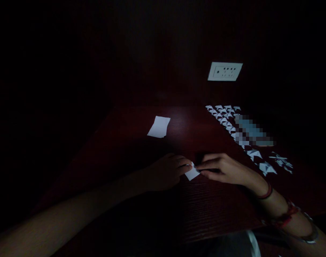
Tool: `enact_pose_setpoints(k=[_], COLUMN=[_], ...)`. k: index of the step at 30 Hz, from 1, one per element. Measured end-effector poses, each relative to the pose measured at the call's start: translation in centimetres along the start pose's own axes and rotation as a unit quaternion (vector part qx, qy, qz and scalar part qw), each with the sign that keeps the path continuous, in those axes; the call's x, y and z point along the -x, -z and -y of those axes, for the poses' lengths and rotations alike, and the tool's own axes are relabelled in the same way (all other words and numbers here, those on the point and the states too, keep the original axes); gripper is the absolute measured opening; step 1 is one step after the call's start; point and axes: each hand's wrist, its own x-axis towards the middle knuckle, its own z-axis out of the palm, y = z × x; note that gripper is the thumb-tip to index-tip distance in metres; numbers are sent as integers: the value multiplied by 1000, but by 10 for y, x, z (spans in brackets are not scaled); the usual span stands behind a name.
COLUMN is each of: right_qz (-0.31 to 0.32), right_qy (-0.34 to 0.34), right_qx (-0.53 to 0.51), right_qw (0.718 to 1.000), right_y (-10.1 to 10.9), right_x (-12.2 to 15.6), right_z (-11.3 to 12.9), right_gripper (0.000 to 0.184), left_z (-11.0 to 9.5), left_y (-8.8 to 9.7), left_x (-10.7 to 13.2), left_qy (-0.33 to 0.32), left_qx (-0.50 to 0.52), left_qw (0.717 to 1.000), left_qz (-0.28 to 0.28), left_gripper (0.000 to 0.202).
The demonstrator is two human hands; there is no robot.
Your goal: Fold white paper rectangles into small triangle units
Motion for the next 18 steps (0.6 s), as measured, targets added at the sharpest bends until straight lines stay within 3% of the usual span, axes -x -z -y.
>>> enact_pose_setpoints(k=[7, 18], right_qz=[42, 43], right_qy=[-11, -7], right_qx=[32, 105], right_qw=[999, 994], right_y=[-4, -5], right_x=[0, 0], right_z=[-2, 2], right_gripper=[24, 20], left_z=[3, 5], left_y=[-4, -8], left_x=[2, 7], left_qy=[-9, -54], left_qx=[29, 60], left_qw=[999, 996], left_qz=[-19, -39], left_gripper=[45, 26])
